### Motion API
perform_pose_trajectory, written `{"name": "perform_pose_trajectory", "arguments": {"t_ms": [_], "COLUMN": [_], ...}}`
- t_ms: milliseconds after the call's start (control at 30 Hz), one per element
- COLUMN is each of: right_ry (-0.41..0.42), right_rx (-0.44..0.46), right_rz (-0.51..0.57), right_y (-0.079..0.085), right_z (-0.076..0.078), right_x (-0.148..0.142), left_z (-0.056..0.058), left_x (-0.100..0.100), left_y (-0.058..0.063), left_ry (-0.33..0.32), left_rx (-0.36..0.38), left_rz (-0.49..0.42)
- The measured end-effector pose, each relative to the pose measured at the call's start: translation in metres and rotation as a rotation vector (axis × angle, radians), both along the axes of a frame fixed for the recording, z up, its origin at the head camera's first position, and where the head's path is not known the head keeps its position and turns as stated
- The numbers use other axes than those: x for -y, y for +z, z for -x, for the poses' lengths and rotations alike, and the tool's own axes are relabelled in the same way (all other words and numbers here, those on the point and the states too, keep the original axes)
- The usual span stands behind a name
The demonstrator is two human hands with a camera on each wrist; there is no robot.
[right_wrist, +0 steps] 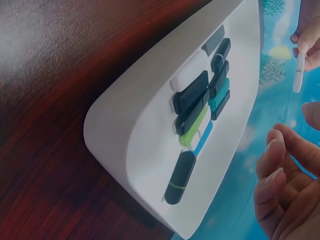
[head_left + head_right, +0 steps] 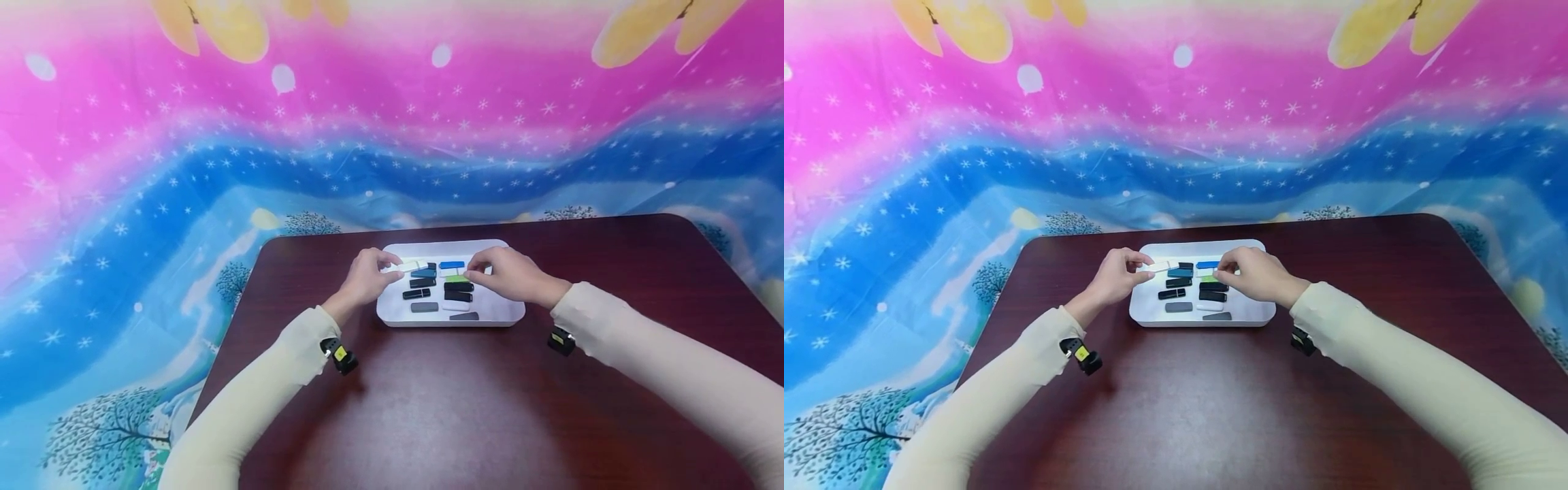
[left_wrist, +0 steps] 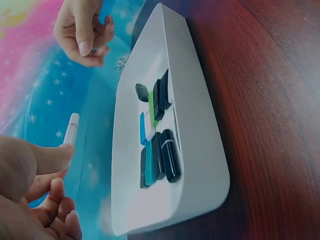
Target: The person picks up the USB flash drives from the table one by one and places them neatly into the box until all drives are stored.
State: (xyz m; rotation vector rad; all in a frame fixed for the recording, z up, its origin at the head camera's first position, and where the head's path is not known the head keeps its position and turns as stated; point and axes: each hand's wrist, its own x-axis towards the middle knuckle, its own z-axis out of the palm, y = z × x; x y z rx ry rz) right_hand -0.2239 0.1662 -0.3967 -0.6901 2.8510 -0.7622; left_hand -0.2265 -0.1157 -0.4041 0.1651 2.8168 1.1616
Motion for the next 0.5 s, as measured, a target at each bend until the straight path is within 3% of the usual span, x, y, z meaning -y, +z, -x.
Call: {"name": "perform_pose_trajectory", "arguments": {"t_ms": [500], "right_ry": [-0.021], "right_rx": [-0.001], "right_rz": [-0.001], "right_y": [0.001], "right_z": [0.006], "right_x": [-0.016], "left_z": [0.009], "left_x": [-0.041], "left_y": [-0.01], "left_ry": [-0.099], "left_rx": [0.05], "left_rz": [0.008]}}
